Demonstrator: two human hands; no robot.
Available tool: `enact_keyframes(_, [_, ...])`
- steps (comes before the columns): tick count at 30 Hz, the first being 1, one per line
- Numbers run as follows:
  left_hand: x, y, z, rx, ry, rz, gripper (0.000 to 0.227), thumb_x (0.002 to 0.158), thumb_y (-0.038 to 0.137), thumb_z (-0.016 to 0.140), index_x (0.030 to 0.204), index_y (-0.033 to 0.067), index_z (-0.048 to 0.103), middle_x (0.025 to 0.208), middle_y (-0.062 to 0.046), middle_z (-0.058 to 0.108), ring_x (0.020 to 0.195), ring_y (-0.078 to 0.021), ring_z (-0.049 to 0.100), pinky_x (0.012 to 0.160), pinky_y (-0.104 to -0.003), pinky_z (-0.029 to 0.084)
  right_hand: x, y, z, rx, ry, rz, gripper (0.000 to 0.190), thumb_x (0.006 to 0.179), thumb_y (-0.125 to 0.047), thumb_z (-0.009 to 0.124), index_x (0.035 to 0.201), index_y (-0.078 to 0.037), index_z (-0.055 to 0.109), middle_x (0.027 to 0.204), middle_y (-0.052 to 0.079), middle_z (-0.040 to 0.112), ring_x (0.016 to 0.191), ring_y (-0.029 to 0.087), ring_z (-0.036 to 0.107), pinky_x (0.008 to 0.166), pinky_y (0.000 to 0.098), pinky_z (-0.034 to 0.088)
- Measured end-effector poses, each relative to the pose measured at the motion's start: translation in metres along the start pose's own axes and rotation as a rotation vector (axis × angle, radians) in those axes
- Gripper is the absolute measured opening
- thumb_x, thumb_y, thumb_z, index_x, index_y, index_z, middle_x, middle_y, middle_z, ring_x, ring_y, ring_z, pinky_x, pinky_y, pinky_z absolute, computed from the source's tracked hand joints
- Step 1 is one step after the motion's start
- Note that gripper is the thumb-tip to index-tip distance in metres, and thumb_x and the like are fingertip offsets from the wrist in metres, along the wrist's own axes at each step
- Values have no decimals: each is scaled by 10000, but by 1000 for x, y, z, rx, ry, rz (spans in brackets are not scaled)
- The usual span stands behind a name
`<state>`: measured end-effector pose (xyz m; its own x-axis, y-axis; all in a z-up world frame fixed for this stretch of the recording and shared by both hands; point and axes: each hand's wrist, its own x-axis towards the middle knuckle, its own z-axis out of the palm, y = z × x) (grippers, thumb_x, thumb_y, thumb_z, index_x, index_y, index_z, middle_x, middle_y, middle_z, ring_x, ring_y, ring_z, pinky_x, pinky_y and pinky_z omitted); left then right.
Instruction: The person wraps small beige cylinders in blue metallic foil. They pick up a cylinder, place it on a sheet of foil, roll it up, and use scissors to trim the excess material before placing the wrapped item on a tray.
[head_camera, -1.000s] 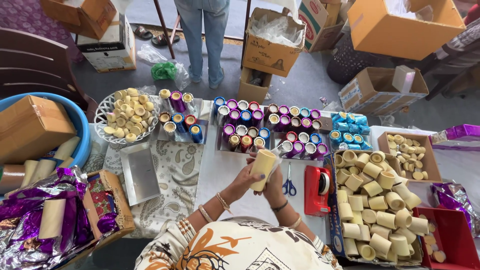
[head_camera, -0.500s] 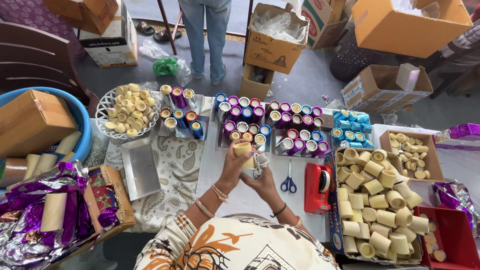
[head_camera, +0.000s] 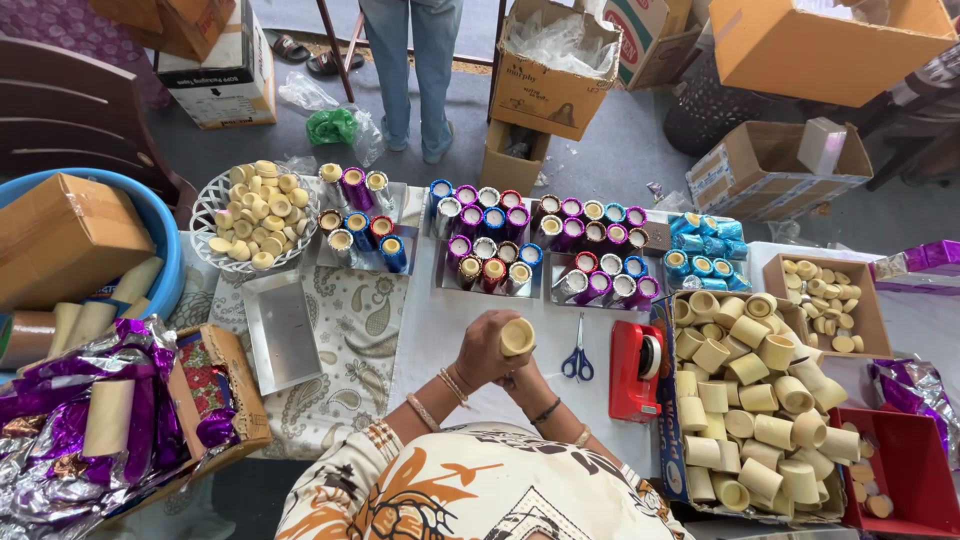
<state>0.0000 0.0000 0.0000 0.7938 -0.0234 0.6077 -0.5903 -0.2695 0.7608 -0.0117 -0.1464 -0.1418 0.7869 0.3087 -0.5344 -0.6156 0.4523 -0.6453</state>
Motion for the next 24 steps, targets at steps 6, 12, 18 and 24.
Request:
enact_keyframes(6, [-5, -31, -9, 102, -100, 74, 669, 814, 256, 876, 1306, 75, 461, 1084, -172, 674, 946, -352, 714, 825, -431, 603, -1, 12, -23, -200, -60, -106, 473, 1079, -454, 383, 941, -58, 602, 603, 37, 579, 417, 140, 538, 355, 261, 366])
enact_keyframes(12, [-14, -26, -10, 95, -252, -40, 720, 810, 279, 864, 1343, 82, 422, 1049, -167, 670, 914, -352, 707, 813, -438, 586, -8, -18, -8, -84, 61, -244, 405, 1059, -360, 429, 1254, -40, 583, 1102, 19, 643, 925, 80, 640, 773, 217, 535])
enact_keyframes(18, [-28, -41, -12, 26, -234, -195, 715, 852, 275, 821, 1399, 89, 400, 1087, -165, 672, 961, -338, 712, 845, -435, 589, 20, 22, -42, -57, 26, -159, 324, 1037, -264, 526, 1300, -81, 573, 1101, 9, 626, 929, 102, 625, 766, 261, 540])
enact_keyframes(24, [-29, -42, -19, 83, -300, -161, 824, 797, 230, 844, 1459, 98, 371, 1119, -163, 649, 1016, -360, 677, 887, -443, 557, -23, -19, -16, -464, 218, -542, 192, 1044, -142, 673, 1199, -51, 606, 998, 48, 655, 859, 126, 620, 691, 300, 524])
